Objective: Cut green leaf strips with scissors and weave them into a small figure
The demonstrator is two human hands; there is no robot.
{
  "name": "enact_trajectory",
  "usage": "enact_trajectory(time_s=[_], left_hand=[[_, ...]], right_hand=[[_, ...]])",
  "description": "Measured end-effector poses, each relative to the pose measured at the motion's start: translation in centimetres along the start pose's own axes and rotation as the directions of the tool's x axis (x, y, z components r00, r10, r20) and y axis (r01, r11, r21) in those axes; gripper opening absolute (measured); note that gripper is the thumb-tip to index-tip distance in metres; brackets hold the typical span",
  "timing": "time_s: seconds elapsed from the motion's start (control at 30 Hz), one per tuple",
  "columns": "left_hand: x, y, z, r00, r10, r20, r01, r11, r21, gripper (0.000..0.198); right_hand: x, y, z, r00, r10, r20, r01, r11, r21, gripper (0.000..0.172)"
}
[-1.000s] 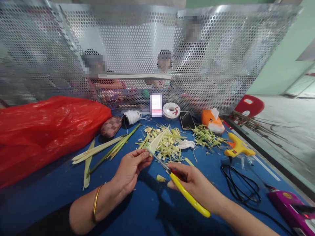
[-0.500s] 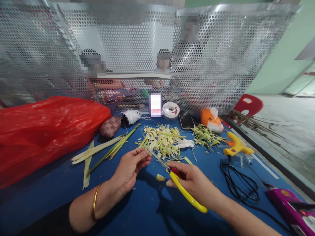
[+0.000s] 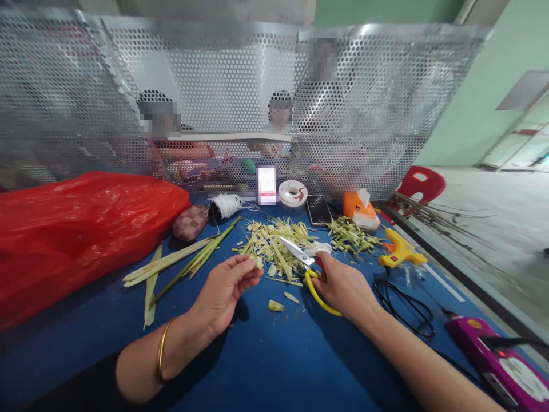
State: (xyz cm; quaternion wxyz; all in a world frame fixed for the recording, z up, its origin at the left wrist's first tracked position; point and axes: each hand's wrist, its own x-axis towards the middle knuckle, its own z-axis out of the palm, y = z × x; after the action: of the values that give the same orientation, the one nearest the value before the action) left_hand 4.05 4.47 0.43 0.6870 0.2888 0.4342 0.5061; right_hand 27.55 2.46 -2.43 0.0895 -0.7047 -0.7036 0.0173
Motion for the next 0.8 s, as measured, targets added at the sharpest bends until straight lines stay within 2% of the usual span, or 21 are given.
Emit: enact_trajectory(time_s=[0.13,0.27,0.37,0.43,0.5,0.53,0.57,0.6,0.63,0.67,0.8], left_hand=[[-1.0,0.7,0.5,0.999,0.031,0.027,-0.031,0.999,0.031,0.019],[-2.6,1.0,1.1,0.998,0.037,0.044,-0.039,0.998,0.050,0.020],[-4.3,0.6,1.3,0.999,0.014,0.045,-0.017,0.998,0.065,0.019],[-5.5,0.1,1.0,0.999,0.007,0.032,-0.009,0.997,0.074,0.019],[-6.5,-0.6,0.6,1.000,0.013,0.009,-0.013,0.997,0.070,0.020],[-6.9,-0.9,0.3,1.000,0.019,-0.002,-0.019,0.998,0.067,0.020],[-7.2,-1.3,0.0,1.000,0.027,-0.009,-0.027,0.998,0.064,0.020],[-7.4,-1.6,-0.3,0.999,0.042,-0.013,-0.041,0.997,0.060,0.019],[-7.5,-1.9,-0.5,0.998,0.058,-0.015,-0.057,0.997,0.055,0.019],[-7.5,-2.1,-0.8,0.997,0.078,-0.018,-0.077,0.996,0.049,0.020],[-7.1,-2.7,-1.3,0.989,0.140,-0.045,-0.139,0.990,0.035,0.019]], right_hand=[[0.1,0.0,0.1,0.996,-0.080,0.040,0.081,0.996,-0.022,0.039],[-0.1,0.2,-0.2,0.988,-0.152,0.016,0.153,0.988,-0.018,0.042],[-0.5,0.0,-0.9,0.984,-0.179,-0.019,0.179,0.984,-0.015,0.033],[-1.0,-1.0,-1.5,0.979,-0.196,-0.065,0.195,0.981,-0.008,0.026],[-1.9,-2.9,-1.9,0.969,-0.216,-0.118,0.230,0.966,0.116,0.025],[-2.5,-4.2,-2.0,0.964,-0.220,-0.150,0.261,0.893,0.368,0.025],[-3.2,-5.6,-1.9,0.965,-0.221,-0.140,0.259,0.732,0.629,0.026],[-3.8,-7.0,-1.7,0.967,-0.237,-0.096,0.214,0.543,0.812,0.025],[-4.4,-8.4,-1.5,0.968,-0.244,-0.061,0.157,0.398,0.904,0.023],[-4.9,-9.6,-1.2,0.976,-0.212,-0.051,0.119,0.323,0.939,0.020],[-5.6,-12.0,-0.3,0.998,-0.024,-0.053,0.058,0.282,0.958,0.013]])
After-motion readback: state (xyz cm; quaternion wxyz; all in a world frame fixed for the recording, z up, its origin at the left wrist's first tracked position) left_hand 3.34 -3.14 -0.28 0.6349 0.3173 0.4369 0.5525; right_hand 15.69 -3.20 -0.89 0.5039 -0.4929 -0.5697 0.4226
